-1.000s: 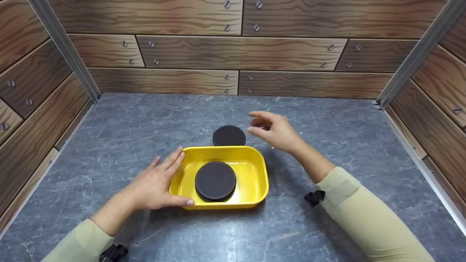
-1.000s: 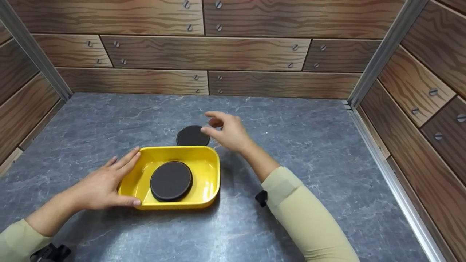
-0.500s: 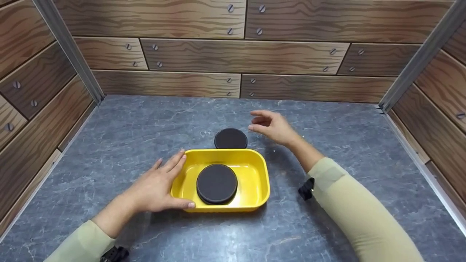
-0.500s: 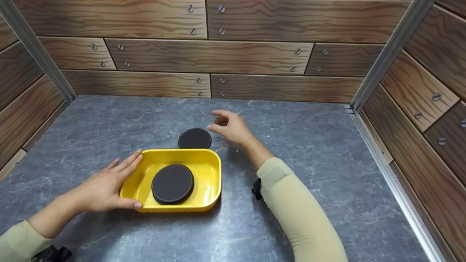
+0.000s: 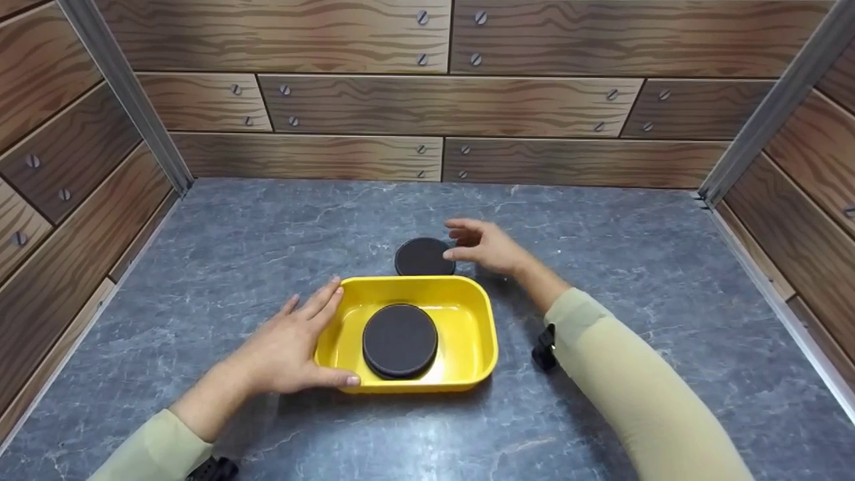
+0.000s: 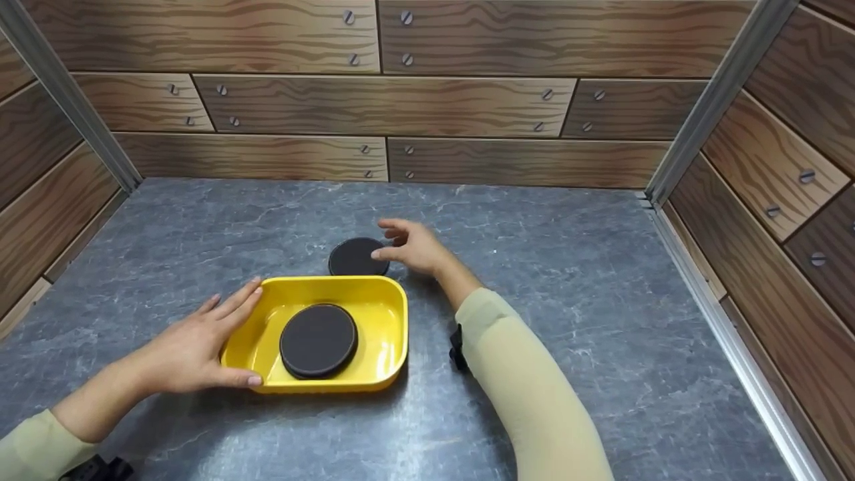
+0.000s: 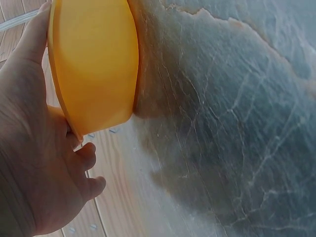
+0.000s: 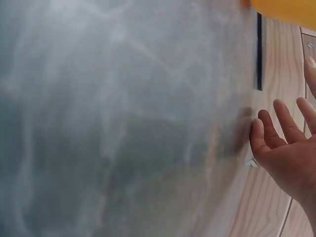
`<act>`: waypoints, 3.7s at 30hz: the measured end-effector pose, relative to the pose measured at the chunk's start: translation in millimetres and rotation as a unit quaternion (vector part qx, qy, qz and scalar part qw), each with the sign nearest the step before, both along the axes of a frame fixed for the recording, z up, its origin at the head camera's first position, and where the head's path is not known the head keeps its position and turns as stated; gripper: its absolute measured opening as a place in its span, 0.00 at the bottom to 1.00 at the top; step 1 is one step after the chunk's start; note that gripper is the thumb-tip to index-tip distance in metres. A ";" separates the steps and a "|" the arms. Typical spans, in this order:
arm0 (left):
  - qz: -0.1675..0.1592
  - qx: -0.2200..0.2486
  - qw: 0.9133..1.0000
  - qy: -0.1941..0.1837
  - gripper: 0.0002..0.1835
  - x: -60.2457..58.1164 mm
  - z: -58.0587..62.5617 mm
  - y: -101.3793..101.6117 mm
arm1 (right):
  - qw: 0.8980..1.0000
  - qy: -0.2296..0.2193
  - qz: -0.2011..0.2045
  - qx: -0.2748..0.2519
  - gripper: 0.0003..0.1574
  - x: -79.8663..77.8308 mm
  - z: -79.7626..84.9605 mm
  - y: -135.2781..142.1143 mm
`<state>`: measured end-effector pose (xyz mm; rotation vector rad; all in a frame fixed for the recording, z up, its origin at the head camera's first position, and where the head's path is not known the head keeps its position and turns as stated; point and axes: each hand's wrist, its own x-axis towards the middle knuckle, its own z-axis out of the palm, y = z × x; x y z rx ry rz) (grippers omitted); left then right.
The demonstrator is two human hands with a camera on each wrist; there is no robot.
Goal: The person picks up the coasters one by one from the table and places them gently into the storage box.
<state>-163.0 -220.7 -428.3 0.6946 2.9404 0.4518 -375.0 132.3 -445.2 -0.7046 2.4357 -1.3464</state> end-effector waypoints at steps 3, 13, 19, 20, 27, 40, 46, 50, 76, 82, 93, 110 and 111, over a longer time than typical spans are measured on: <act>0.000 0.006 1.000 0.001 0.73 -0.9 0.9 0.3 | 1.000 -0.004 0.018 0.019 0.47 -1.0 -1.4 -1.5; 0.001 0.000 1.000 0.005 0.74 -0.4 1.3 -0.8 | 0.994 0.001 0.051 0.097 0.58 -4.1 -4.0 -11.2; 0.004 -0.002 1.000 0.002 0.73 0.0 1.2 -0.7 | 0.989 0.030 0.063 0.133 0.59 -3.7 -6.5 -16.8; 0.004 -0.001 1.000 0.001 0.73 0.1 1.1 -0.6 | 0.988 0.035 0.065 0.136 0.59 -3.7 -7.0 -17.6; 0.004 0.002 1.000 -0.001 0.72 0.7 0.8 -0.1 | 0.987 0.041 0.066 0.141 0.57 -2.9 -8.0 -19.5; 0.004 0.002 1.000 -0.002 0.73 0.8 -1.7 -1.1 | 0.983 0.041 0.066 0.169 0.56 1.9 -5.5 -20.6; 0.003 -0.001 1.000 -0.001 0.74 0.0 -1.1 -0.9 | 0.981 0.061 0.073 0.169 0.57 0.7 -6.3 -24.1; 0.005 -0.003 1.000 -0.002 0.74 -0.3 -0.5 -0.7 | 0.981 0.059 0.072 0.168 0.58 -0.1 -5.5 -25.6; 0.002 0.001 1.000 0.003 0.73 -0.4 -0.6 -0.9 | 0.977 0.063 0.076 0.191 0.64 -5.1 -3.8 -34.0; 0.001 0.000 1.000 -0.003 0.74 0.4 -0.8 0.9 | 0.980 0.058 0.059 0.180 0.66 -7.8 -4.2 -32.9; 0.007 0.001 1.000 -0.002 0.73 0.7 -1.2 -1.1 | 0.988 0.054 -0.046 0.140 0.72 -7.9 -4.2 -19.0; 0.002 0.002 1.000 -0.006 0.73 0.2 -0.3 -0.5 | 0.989 0.052 -0.122 0.071 0.43 -4.4 19.4 41.4; 0.003 0.002 1.000 -0.006 0.73 0.1 -0.5 -0.4 | 0.989 0.052 -0.125 0.064 0.43 -3.3 22.1 44.3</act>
